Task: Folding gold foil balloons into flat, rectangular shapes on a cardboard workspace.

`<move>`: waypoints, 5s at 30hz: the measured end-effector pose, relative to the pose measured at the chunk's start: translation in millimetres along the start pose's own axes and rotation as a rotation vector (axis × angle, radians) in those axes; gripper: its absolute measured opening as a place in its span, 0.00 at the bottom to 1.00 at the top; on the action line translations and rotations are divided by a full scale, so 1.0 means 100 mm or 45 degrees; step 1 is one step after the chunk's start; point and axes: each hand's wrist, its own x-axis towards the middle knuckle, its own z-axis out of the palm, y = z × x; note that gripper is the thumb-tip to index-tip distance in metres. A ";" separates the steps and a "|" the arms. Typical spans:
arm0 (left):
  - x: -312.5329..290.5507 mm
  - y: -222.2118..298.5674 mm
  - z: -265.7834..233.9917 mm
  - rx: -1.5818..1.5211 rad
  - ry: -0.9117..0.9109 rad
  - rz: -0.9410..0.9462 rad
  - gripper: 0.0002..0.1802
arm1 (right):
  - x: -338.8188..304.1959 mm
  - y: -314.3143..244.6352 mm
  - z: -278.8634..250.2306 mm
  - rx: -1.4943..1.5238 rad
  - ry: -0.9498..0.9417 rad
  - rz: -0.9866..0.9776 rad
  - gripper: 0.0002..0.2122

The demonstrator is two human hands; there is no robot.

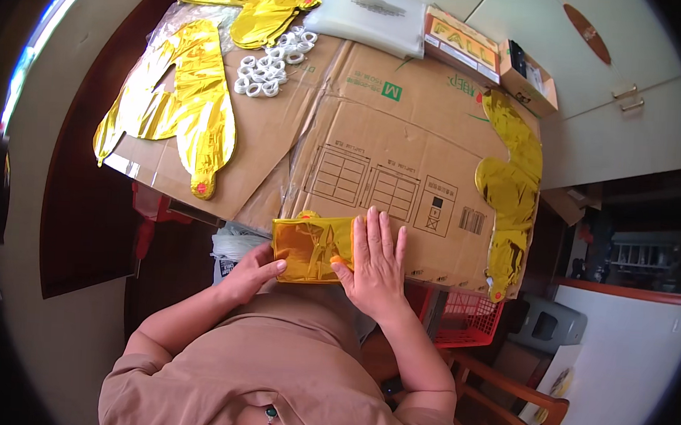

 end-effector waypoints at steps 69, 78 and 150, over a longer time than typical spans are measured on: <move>0.99 0.69 0.45 1.634 0.213 1.544 0.17 | 1.51 0.45 -0.67 0.563 -0.556 0.267 0.13; 0.99 0.67 0.44 1.639 0.208 1.471 0.17 | 1.28 0.67 -0.74 0.567 -0.169 0.251 0.17; 1.03 0.67 0.65 2.184 -0.070 1.149 0.45 | 0.29 0.45 -0.07 -0.172 0.072 0.222 0.41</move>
